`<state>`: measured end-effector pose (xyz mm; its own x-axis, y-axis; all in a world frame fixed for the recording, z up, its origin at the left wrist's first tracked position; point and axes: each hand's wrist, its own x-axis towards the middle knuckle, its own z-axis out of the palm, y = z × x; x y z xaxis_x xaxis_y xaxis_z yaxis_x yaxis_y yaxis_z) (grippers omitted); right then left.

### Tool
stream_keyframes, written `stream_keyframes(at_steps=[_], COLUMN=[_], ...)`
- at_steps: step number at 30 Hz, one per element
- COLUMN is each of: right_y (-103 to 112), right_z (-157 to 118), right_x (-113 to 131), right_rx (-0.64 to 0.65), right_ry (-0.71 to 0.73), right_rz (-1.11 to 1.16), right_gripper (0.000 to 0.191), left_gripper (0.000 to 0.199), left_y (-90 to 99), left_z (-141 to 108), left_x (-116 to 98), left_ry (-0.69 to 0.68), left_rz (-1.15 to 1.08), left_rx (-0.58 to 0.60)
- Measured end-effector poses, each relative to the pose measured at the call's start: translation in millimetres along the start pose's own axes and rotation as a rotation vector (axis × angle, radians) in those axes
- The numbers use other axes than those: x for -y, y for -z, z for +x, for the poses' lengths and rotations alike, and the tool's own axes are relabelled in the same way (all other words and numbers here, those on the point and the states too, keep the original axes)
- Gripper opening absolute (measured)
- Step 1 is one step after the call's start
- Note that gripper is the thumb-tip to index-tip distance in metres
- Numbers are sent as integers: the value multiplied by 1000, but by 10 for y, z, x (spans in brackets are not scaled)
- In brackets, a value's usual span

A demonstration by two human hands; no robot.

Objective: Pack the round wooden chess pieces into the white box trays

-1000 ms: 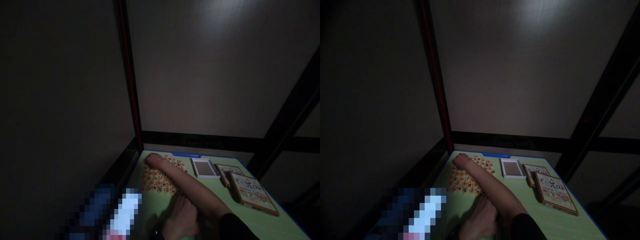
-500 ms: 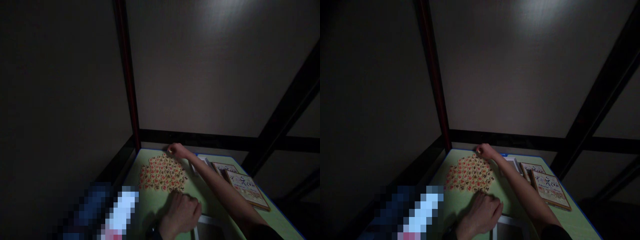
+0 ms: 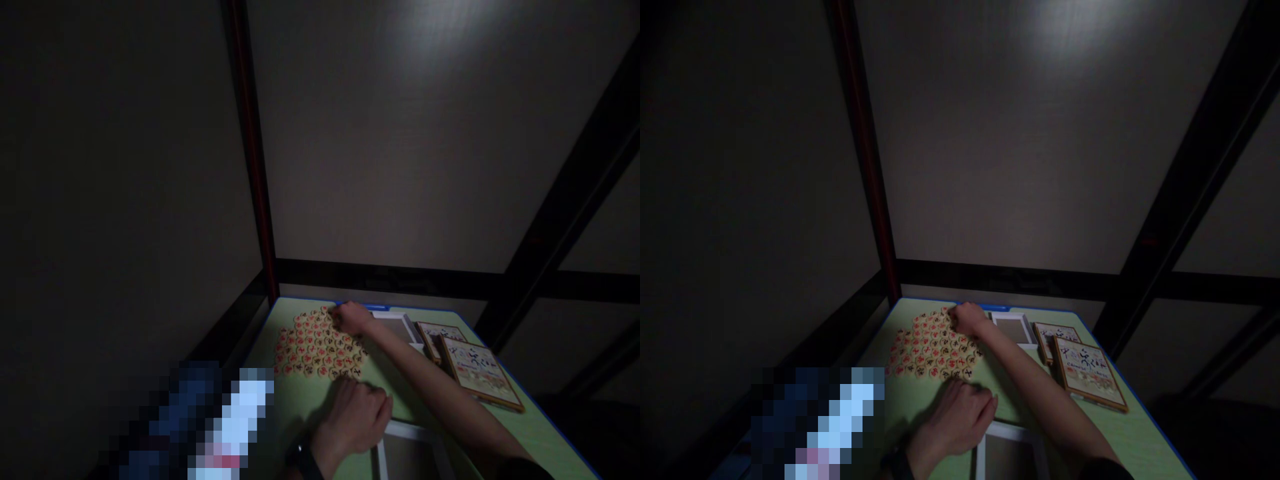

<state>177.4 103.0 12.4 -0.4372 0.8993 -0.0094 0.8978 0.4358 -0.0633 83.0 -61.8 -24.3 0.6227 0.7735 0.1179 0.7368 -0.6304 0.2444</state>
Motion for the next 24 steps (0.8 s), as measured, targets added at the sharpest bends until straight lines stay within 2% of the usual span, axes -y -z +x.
stream_keyframes(at_steps=[10, 15, 18, 20, 24], right_y=[56, 178, 318, 379, 316], right_z=[18, -66, -302, -577, -1311], right_x=[144, 156, 100, 27, -102], right_rx=[37, -17, -58, -88, -228], right_ry=[-10, -5, 20, 47, 147], right_rz=[-101, -64, -20, 41, 445], right_gripper=[31, 33, 33, 32, 27], left_gripper=[45, 44, 41, 36, 35], left_y=[-53, 26, 94, 116, 119], left_z=[26, 11, 9, 9, 22], left_x=[23, 11, 6, 3, 3], left_ry=[-4, 29, 86, 121, 198], left_rz=[2, -13, -25, -12, 20], left_rx=[2, 2, -6, -17, -19])
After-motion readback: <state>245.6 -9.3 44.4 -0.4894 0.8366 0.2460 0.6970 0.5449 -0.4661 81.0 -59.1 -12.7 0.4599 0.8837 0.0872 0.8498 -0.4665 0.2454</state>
